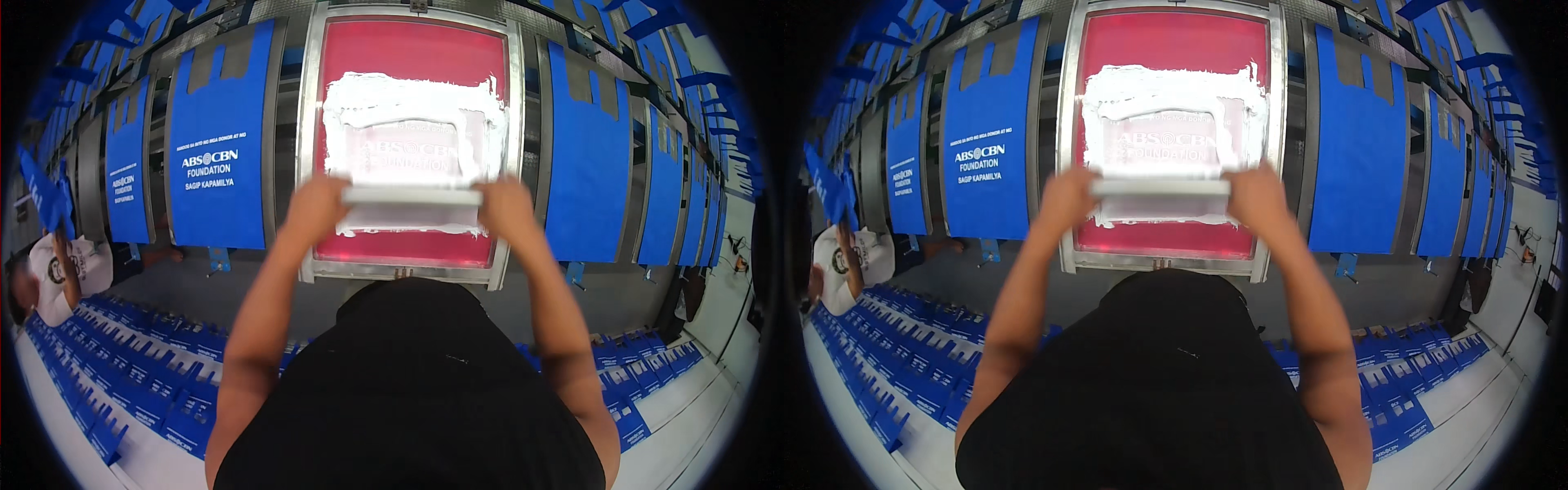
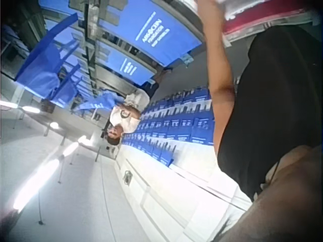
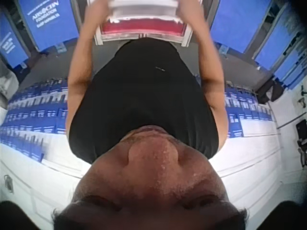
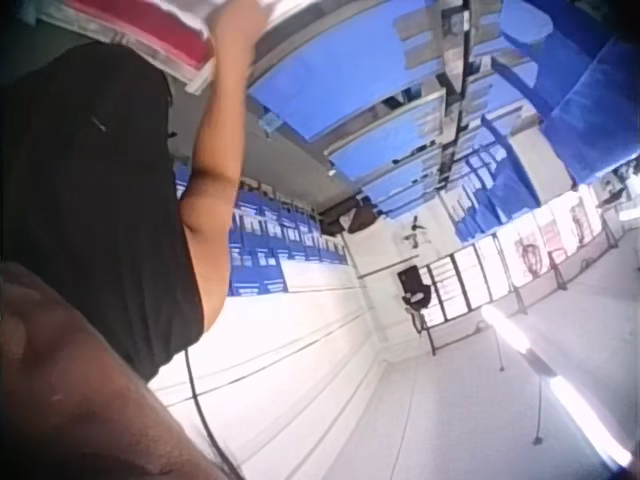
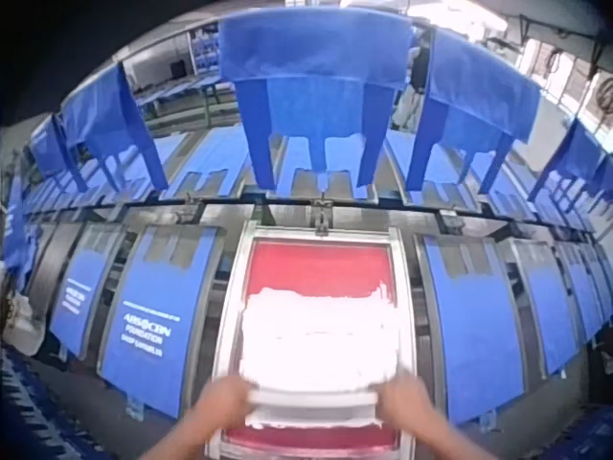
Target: The person uses a squeegee to spread white ink across a screen printing frame. They repeatedly pull the squeegee downward to distribute the ink evenly over the mesh. The task is performed continuously on the same frame throughout the clip.
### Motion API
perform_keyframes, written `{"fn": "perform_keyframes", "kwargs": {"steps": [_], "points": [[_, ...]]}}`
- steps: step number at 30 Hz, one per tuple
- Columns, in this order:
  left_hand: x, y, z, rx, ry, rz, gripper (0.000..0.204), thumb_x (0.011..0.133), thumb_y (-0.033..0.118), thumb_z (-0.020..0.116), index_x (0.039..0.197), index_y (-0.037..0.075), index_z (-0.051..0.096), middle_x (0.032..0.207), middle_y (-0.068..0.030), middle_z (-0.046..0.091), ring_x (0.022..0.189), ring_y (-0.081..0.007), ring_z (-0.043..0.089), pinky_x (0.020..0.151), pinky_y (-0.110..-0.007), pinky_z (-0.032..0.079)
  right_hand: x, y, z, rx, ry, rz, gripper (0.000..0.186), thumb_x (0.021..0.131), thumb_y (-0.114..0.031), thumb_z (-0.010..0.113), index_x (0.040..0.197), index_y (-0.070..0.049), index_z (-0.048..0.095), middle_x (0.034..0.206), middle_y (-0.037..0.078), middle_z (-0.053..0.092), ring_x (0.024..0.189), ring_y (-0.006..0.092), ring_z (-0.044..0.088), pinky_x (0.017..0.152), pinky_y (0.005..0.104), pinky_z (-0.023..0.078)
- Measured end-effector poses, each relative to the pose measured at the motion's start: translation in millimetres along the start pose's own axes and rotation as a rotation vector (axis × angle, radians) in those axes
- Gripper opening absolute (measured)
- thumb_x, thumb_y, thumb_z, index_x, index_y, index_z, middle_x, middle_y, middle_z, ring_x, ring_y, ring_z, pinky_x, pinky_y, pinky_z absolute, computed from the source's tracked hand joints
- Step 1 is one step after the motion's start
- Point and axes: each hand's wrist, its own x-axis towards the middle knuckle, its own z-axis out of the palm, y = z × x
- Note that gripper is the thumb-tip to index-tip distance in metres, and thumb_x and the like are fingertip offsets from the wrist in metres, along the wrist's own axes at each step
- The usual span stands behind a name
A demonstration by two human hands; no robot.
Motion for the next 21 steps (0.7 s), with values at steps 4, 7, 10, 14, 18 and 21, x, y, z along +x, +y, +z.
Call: {"fn": "perform_keyframes", "kwargs": {"steps": [4,7,10,14,18,21], "points": [[-80.0,-4.6,72.6,-0.078,0.276,0.267,0.042,0.054,0.001,0.074,0.095,0.004,0.063,0.089,-0.0140,0.063,0.090,-0.0341,0.059,0.082,-0.044,0.047,-65.0,-16.2,82.0,0.171,0.271,-0.077,0.040,0.059,0.000,0.066,0.097,-0.011,0.069,0.089,0.014,0.067,0.089,0.0333,0.062,0.106,0.0490,0.038],[-21.0,-2.1,41.8,-0.021,0.118,0.057,0.038,0.058,0.002,0.073,0.095,0.005,0.066,0.085,-0.0148,0.064,0.087,-0.0349,0.061,0.079,-0.044,0.049,-17.4,-4.9,59.6,0.137,0.346,-0.037,0.041,0.058,0.001,0.068,0.097,-0.009,0.068,0.088,0.013,0.068,0.089,0.0326,0.062,0.104,0.0475,0.039],[84.2,-23.5,13.2,0.006,0.294,0.088,0.023,0.067,0.016,0.073,0.087,0.008,0.068,0.086,-0.0155,0.068,0.085,-0.0359,0.064,0.074,-0.046,0.052,77.3,29.8,27.5,-0.042,0.271,0.030,0.037,0.069,-0.007,0.063,0.104,-0.015,0.069,0.085,0.013,0.069,0.085,0.0294,0.066,0.097,0.0478,0.041],[133.7,-12.6,-37.1,0.076,0.177,0.093,0.034,0.071,0.032,0.077,0.092,0.006,0.069,0.087,-0.0172,0.068,0.085,-0.0346,0.066,0.076,-0.043,0.052,110.1,41.1,-31.9,0.029,0.285,-0.003,0.038,0.069,-0.009,0.059,0.105,-0.014,0.070,0.090,0.014,0.070,0.087,0.0326,0.067,0.077,0.0427,0.053],[33.5,-7.1,-8.1,0.067,0.100,0.049,0.032,0.075,0.025,0.074,0.102,0.010,0.069,0.094,-0.0146,0.068,0.091,-0.0330,0.065,0.080,-0.043,0.052,17.2,4.9,-5.1,0.034,0.103,0.074,0.043,0.068,-0.007,0.060,0.108,-0.019,0.069,0.082,0.016,0.068,0.084,0.0325,0.066,0.084,0.0438,0.052],[-69.7,-5.3,57.2,-0.074,0.124,0.183,0.040,0.059,0.000,0.074,0.097,0.006,0.065,0.097,-0.0143,0.064,0.097,-0.0352,0.058,0.083,-0.045,0.049,-66.8,-15.2,62.4,0.126,0.175,-0.032,0.046,0.061,0.001,0.065,0.103,-0.015,0.069,0.091,0.013,0.067,0.095,0.0300,0.063,0.104,0.0497,0.037]]}}
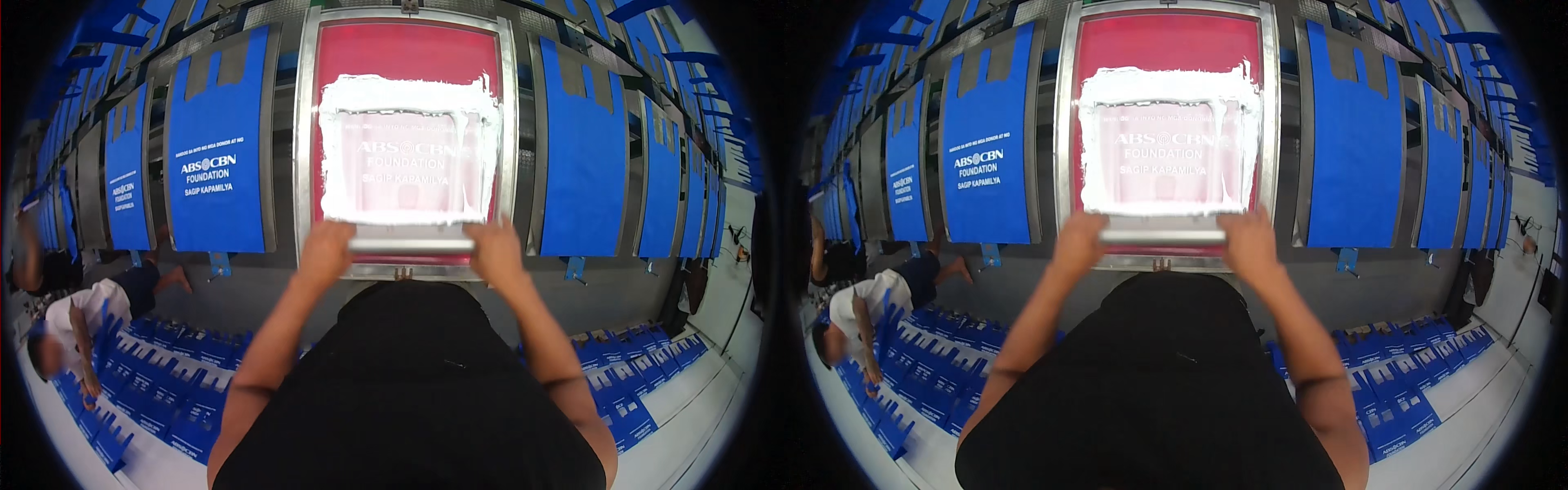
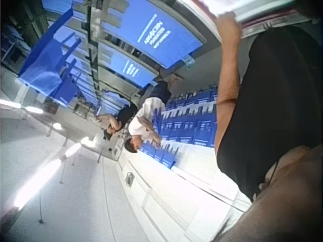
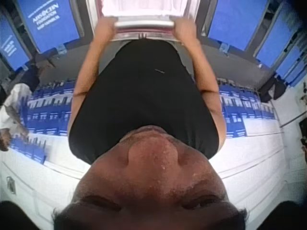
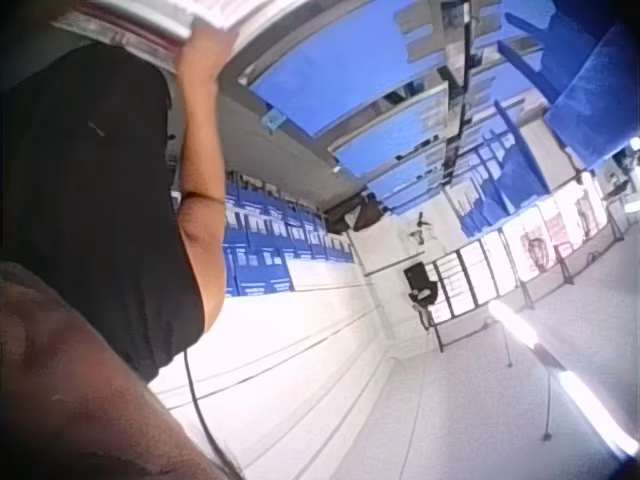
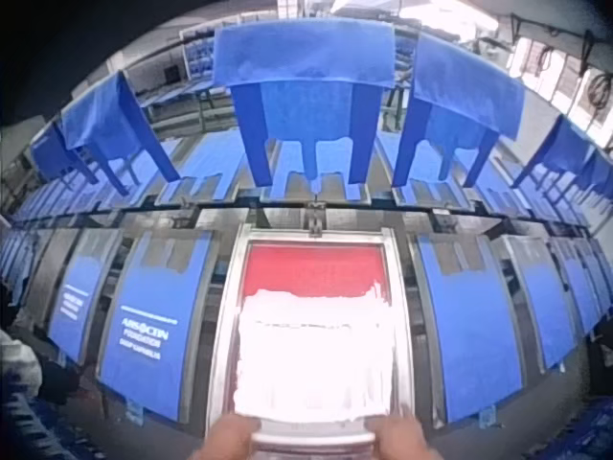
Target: The person uses a squeegee to spread white ink across a screen printing frame. They repeatedly pull the squeegee downward to distribute the ink evenly over the mesh. The task is performed continuously on the same frame throughout the clip.
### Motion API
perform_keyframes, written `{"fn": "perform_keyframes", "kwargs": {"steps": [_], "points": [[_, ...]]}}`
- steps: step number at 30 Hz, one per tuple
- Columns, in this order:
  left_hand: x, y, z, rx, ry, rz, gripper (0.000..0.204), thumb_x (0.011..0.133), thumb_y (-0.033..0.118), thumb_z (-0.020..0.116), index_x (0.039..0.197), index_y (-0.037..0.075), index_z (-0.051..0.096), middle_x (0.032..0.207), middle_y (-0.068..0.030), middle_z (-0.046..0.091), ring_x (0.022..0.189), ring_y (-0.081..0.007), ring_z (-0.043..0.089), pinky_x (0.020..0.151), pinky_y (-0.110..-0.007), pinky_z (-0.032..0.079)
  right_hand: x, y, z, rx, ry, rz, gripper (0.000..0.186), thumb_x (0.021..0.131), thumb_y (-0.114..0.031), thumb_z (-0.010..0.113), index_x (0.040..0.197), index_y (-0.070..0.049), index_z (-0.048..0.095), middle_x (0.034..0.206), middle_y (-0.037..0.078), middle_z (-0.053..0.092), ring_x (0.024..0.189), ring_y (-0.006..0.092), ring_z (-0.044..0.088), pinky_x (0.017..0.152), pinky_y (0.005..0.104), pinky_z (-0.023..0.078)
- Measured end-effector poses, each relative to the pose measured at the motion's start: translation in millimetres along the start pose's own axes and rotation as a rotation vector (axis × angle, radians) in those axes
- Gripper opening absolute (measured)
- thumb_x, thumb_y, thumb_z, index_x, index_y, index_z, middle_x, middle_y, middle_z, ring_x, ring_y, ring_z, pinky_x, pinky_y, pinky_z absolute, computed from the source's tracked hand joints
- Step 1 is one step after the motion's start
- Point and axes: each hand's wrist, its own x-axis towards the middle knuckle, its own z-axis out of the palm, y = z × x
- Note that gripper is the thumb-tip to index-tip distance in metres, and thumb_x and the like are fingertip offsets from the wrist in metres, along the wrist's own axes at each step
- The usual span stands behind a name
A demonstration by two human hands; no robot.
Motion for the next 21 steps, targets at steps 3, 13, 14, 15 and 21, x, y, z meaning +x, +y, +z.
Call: {"fn": "perform_keyframes", "kwargs": {"steps": [3,13,14,15,21], "points": [[14.5,-2.5,14.3,0.018,0.090,0.039,0.036,0.057,-0.001,0.072,0.093,0.005,0.066,0.089,-0.0148,0.065,0.087,-0.0348,0.061,0.078,-0.044,0.049,5.1,7.5,17.7,0.036,0.102,0.022,0.045,0.059,0.002,0.068,0.101,-0.014,0.068,0.090,0.013,0.067,0.091,0.0329,0.062,0.089,0.0477,0.048],[193.3,-22.4,-72.1,0.066,0.012,-0.121,0.029,0.073,0.033,0.076,0.087,0.009,0.070,0.087,-0.0155,0.069,0.086,-0.0341,0.066,0.077,-0.044,0.052,171.9,50.6,-74.2,-0.130,0.007,0.110,0.043,0.069,-0.009,0.059,0.110,-0.018,0.067,0.094,0.010,0.070,0.092,0.0298,0.067,0.078,0.0418,0.054],[162.9,-14.8,-69.0,0.081,0.037,-0.109,0.031,0.074,0.034,0.076,0.090,0.008,0.069,0.086,-0.0154,0.068,0.084,-0.0343,0.066,0.077,-0.044,0.052,146.2,35.3,-74.5,-0.054,-0.122,0.186,0.043,0.069,-0.011,0.060,0.111,-0.018,0.067,0.096,0.013,0.070,0.092,0.0290,0.067,0.079,0.0422,0.054],[132.4,0.9,-70.2,0.053,-0.138,-0.245,0.031,0.075,0.032,0.076,0.094,0.007,0.069,0.092,-0.0147,0.068,0.089,-0.0336,0.065,0.080,-0.043,0.051,113.8,26.5,-60.7,-0.043,-0.153,0.208,0.043,0.069,-0.009,0.060,0.111,-0.019,0.068,0.092,0.015,0.069,0.093,0.0314,0.066,0.079,0.0436,0.054],[4.1,1.3,18.0,0.045,0.150,0.085,0.036,0.055,-0.002,0.068,0.090,0.005,0.065,0.091,-0.0131,0.065,0.088,-0.0316,0.061,0.080,-0.044,0.048,-4.0,5.0,22.4,0.019,0.118,0.015,0.040,0.060,0.001,0.067,0.098,-0.013,0.070,0.088,0.012,0.068,0.092,0.0321,0.062,0.101,0.0488,0.042]]}}
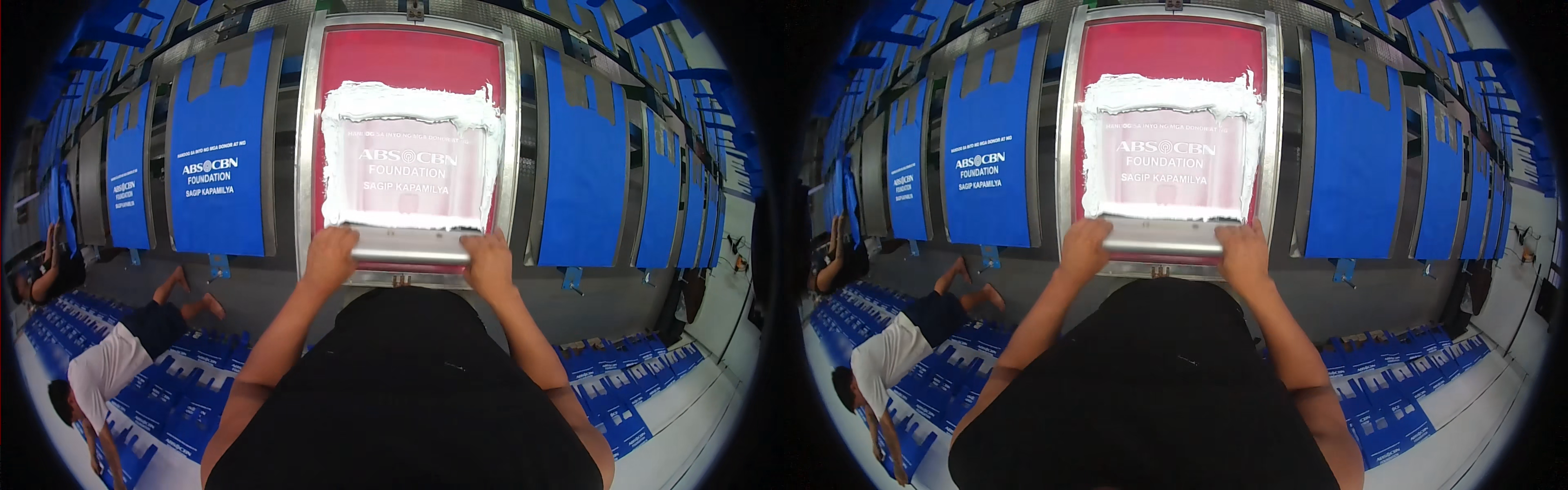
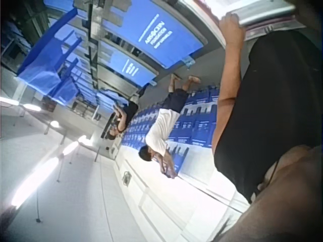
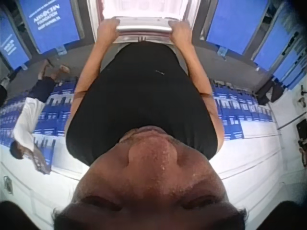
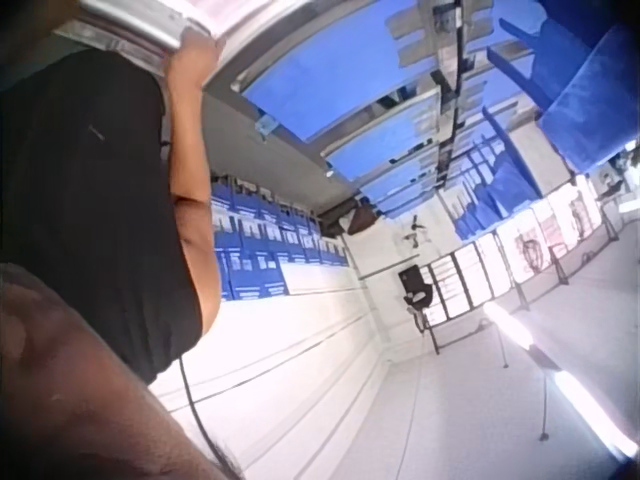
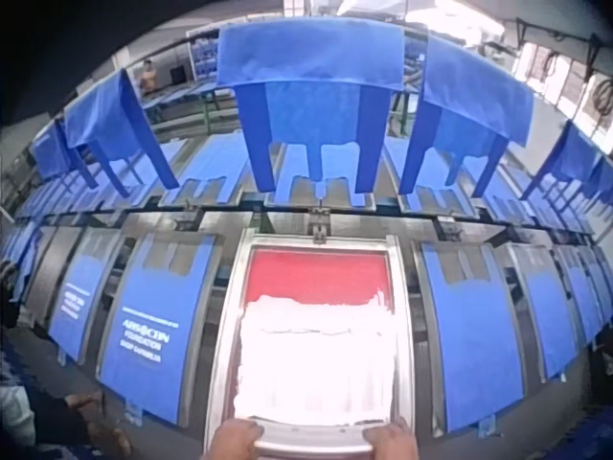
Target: The person uses a squeegee to spread white ink across a screen printing frame. They repeatedly pull the squeegee downward to distribute the ink evenly over the mesh. The task is performed continuously on the same frame throughout the clip.
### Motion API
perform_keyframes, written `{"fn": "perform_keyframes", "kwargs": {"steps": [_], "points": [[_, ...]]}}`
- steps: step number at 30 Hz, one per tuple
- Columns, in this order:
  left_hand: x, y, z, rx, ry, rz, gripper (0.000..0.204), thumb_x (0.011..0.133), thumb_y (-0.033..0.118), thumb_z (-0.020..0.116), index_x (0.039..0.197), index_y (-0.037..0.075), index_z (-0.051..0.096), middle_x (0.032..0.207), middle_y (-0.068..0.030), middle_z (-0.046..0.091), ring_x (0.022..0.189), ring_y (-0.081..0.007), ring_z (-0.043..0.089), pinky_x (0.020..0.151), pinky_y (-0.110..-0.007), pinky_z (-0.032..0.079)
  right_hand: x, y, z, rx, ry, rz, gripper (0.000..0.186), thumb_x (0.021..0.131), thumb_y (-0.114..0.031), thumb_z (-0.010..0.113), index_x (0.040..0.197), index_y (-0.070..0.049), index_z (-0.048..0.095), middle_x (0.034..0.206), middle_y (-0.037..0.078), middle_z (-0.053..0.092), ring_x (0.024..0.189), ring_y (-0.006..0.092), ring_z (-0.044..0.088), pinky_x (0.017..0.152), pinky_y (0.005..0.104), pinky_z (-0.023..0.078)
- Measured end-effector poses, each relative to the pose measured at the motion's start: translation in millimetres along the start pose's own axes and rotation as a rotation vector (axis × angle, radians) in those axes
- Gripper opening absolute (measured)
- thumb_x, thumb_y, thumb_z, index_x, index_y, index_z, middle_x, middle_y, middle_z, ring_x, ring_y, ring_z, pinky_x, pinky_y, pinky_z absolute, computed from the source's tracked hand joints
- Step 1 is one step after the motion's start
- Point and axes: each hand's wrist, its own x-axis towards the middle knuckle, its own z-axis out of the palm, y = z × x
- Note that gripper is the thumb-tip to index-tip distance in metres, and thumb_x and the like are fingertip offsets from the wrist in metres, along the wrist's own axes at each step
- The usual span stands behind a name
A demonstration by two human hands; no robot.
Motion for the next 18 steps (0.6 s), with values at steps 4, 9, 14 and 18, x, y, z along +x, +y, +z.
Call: {"fn": "perform_keyframes", "kwargs": {"steps": [4,9,14,18], "points": [[120.6,-38.7,-14.5,0.065,-0.055,-0.153,0.027,0.066,0.013,0.073,0.093,0.010,0.070,0.087,-0.0137,0.068,0.086,-0.0340,0.064,0.076,-0.045,0.052,113.4,30.5,-24.2,-0.135,-0.037,0.056,0.043,0.064,-0.006,0.068,0.106,-0.017,0.070,0.086,0.014,0.068,0.089,0.0353,0.061,0.079,0.0440,0.052],[228.2,-57.2,-51.1,0.109,-0.157,-0.186,0.041,0.066,0.036,0.082,0.096,0.010,0.071,0.084,-0.0150,0.069,0.083,-0.0333,0.066,0.076,-0.043,0.052,221.6,57.0,-80.6,-0.132,-0.176,0.015,0.044,0.067,-0.008,0.058,0.109,-0.015,0.069,0.102,0.013,0.069,0.098,0.0321,0.065,0.085,0.0420,0.053],[213.5,-52.9,-78.3,0.166,0.329,-0.062,0.051,0.071,0.036,0.080,0.106,0.004,0.065,0.099,-0.0166,0.067,0.097,-0.0351,0.062,0.083,-0.043,0.049,243.2,51.7,-118.5,-0.119,-0.165,-0.019,0.053,0.066,-0.009,0.057,0.118,-0.013,0.066,0.109,0.016,0.068,0.104,0.0326,0.063,0.090,0.0404,0.051],[124.3,-2.9,-82.8,-0.047,0.465,-0.197,0.035,0.083,0.031,0.071,0.100,0.002,0.062,0.087,-0.0178,0.063,0.090,-0.0355,0.060,0.078,-0.044,0.047,266.0,64.3,-129.6,-0.065,-0.125,-0.054,0.051,0.063,-0.009,0.061,0.114,-0.008,0.067,0.103,0.021,0.067,0.099,0.0347,0.064,0.088,0.0397,0.050]]}}
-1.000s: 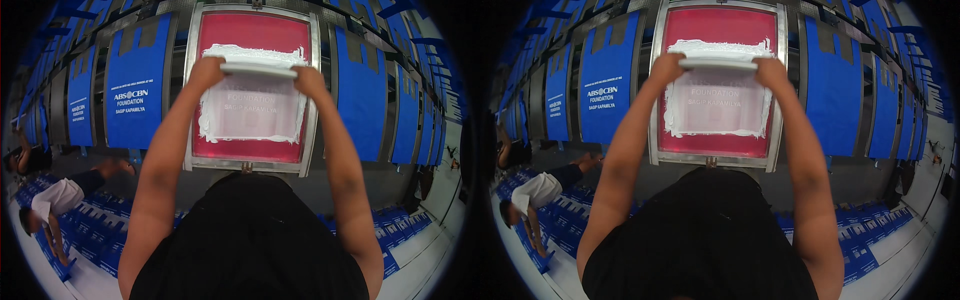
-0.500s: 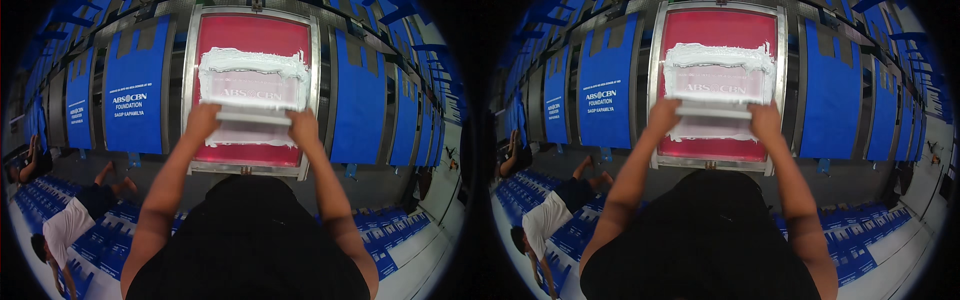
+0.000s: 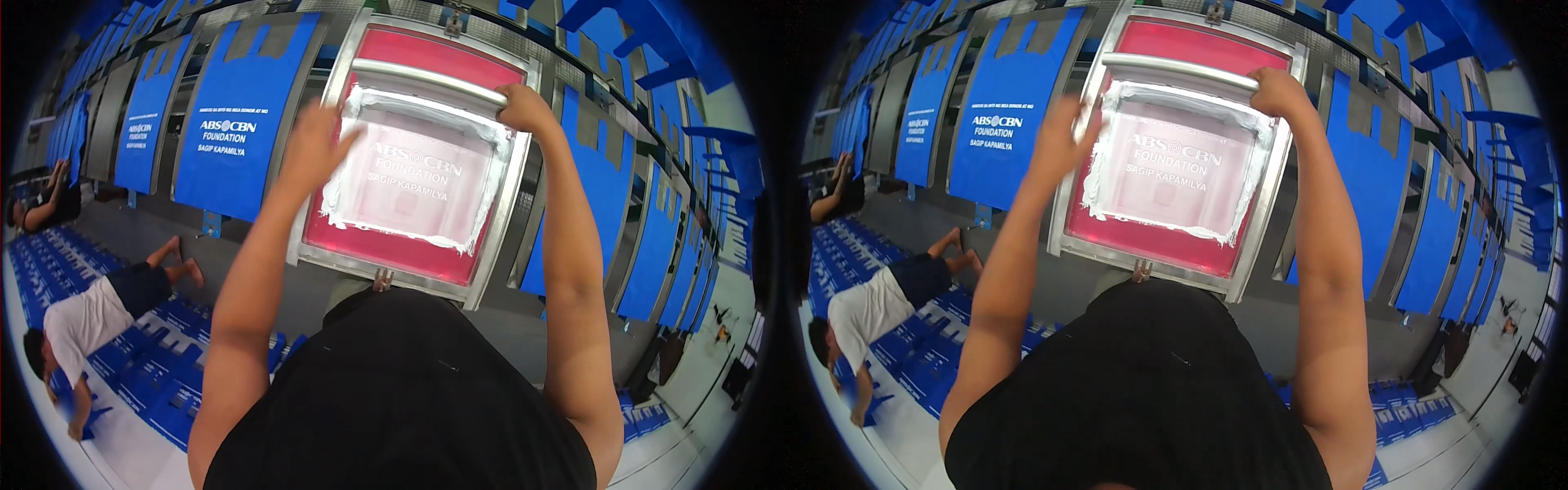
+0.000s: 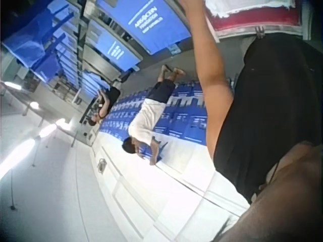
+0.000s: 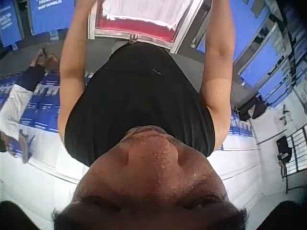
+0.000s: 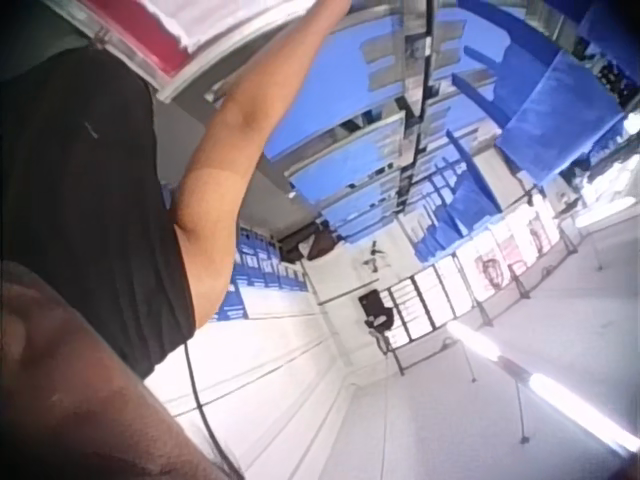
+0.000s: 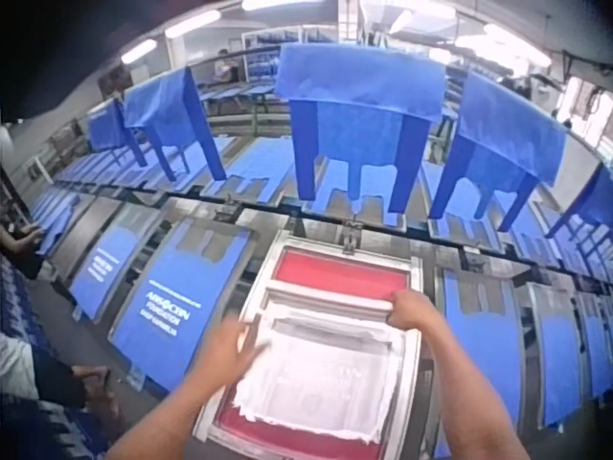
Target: The person uses a squeegee to spread white ink across a screen printing frame. They repeatedly pull the squeegee downward to distribute the ink evenly over the mesh. The task is performed continuously on the same frame throughout the clip.
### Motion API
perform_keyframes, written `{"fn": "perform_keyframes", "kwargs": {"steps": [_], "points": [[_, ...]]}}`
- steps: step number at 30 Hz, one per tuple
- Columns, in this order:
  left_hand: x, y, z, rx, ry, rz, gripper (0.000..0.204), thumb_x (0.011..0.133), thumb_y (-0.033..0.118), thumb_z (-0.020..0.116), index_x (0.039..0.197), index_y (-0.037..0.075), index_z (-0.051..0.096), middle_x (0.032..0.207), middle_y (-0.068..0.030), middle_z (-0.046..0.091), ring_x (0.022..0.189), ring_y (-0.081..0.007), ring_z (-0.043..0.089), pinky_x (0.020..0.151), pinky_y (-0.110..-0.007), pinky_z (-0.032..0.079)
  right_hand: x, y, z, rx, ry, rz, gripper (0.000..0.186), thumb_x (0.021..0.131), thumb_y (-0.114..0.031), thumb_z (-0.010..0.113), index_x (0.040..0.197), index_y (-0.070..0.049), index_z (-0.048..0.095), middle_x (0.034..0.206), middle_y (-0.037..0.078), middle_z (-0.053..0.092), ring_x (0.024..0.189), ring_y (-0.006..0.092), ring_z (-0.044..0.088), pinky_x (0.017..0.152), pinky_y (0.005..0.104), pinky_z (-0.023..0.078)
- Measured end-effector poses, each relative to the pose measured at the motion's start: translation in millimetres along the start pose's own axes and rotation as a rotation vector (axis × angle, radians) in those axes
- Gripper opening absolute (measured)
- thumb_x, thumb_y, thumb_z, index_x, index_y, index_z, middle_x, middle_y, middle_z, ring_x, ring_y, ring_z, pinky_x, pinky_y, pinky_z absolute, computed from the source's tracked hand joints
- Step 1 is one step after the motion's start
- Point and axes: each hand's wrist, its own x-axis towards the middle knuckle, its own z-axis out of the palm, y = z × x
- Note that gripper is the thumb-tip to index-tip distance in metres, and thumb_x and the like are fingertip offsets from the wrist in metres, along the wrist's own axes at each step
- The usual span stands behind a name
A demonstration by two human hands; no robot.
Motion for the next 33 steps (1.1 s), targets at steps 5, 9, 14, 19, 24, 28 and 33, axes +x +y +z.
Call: {"fn": "perform_keyframes", "kwargs": {"steps": [5,9,14,19,24,28,33], "points": [[-204.3,8.3,15.1,-0.380,-1.407,-0.823,0.053,0.089,0.050,0.061,0.101,-0.001,0.067,0.093,-0.0135,0.069,0.088,-0.0218,0.064,0.079,-0.036,0.049,15.3,-2.4,27.3,0.020,-0.133,0.003,0.059,0.059,-0.009,0.063,0.118,-0.005,0.065,0.112,0.021,0.065,0.106,0.0349,0.062,0.093,0.0391,0.049],[-285.6,12.3,61.4,-1.000,-0.991,-0.879,0.047,0.094,0.045,0.058,0.091,-0.001,0.067,0.079,-0.0032,0.065,0.077,-0.0092,0.059,0.071,-0.026,0.047,18.8,-20.7,26.4,0.006,-0.099,-0.100,0.056,0.062,-0.011,0.067,0.118,-0.005,0.064,0.109,0.021,0.066,0.104,0.0351,0.062,0.093,0.0392,0.048],[-279.2,15.2,53.4,-0.933,-1.076,-0.746,0.038,0.097,0.038,0.056,0.088,0.002,0.067,0.074,0.0018,0.060,0.070,-0.0055,0.053,0.065,-0.023,0.045,18.5,-52.0,42.0,-0.002,0.087,-0.083,0.051,0.064,-0.005,0.057,0.114,-0.007,0.066,0.108,0.021,0.066,0.106,0.0364,0.060,0.094,0.0412,0.047],[-264.3,30.7,36.6,-0.959,-1.087,-0.704,0.042,0.099,0.039,0.052,0.081,0.003,0.065,0.065,0.0023,0.056,0.060,-0.0059,0.050,0.056,-0.022,0.043,-38.9,-77.0,45.4,-0.024,0.014,-0.060,0.053,0.063,-0.004,0.055,0.114,-0.009,0.066,0.104,0.021,0.067,0.102,0.0373,0.062,0.090,0.0422,0.049],[-264.7,33.1,39.1,-0.973,-1.068,-0.729,0.042,0.098,0.040,0.053,0.080,0.004,0.065,0.064,0.0024,0.056,0.058,-0.0061,0.050,0.053,-0.021,0.042,-195.8,-143.5,91.2,-0.037,-0.048,-0.010,0.043,0.069,-0.007,0.063,0.111,-0.016,0.066,0.101,0.008,0.067,0.101,0.0267,0.062,0.087,0.0409,0.049],[-270.9,36.7,48.6,-0.907,-1.028,-0.825,0.043,0.096,0.043,0.055,0.078,0.005,0.065,0.062,0.0025,0.055,0.055,-0.0067,0.049,0.052,-0.022,0.041,-265.9,-161.6,133.4,0.000,0.146,-0.123,0.039,0.064,-0.002,0.063,0.103,-0.006,0.062,0.094,0.010,0.065,0.091,0.0308,0.059,0.080,0.0414,0.046],[-276.3,26.9,64.9,-0.487,-1.024,-0.752,0.048,0.093,0.047,0.057,0.075,0.004,0.065,0.059,-0.0003,0.056,0.054,-0.0097,0.051,0.053,-0.026,0.042,-249.4,-131.8,117.8,0.009,0.181,-0.114,0.043,0.067,-0.009,0.068,0.110,-0.009,0.062,0.099,0.011,0.066,0.095,0.0290,0.060,0.086,0.0436,0.043]]}}
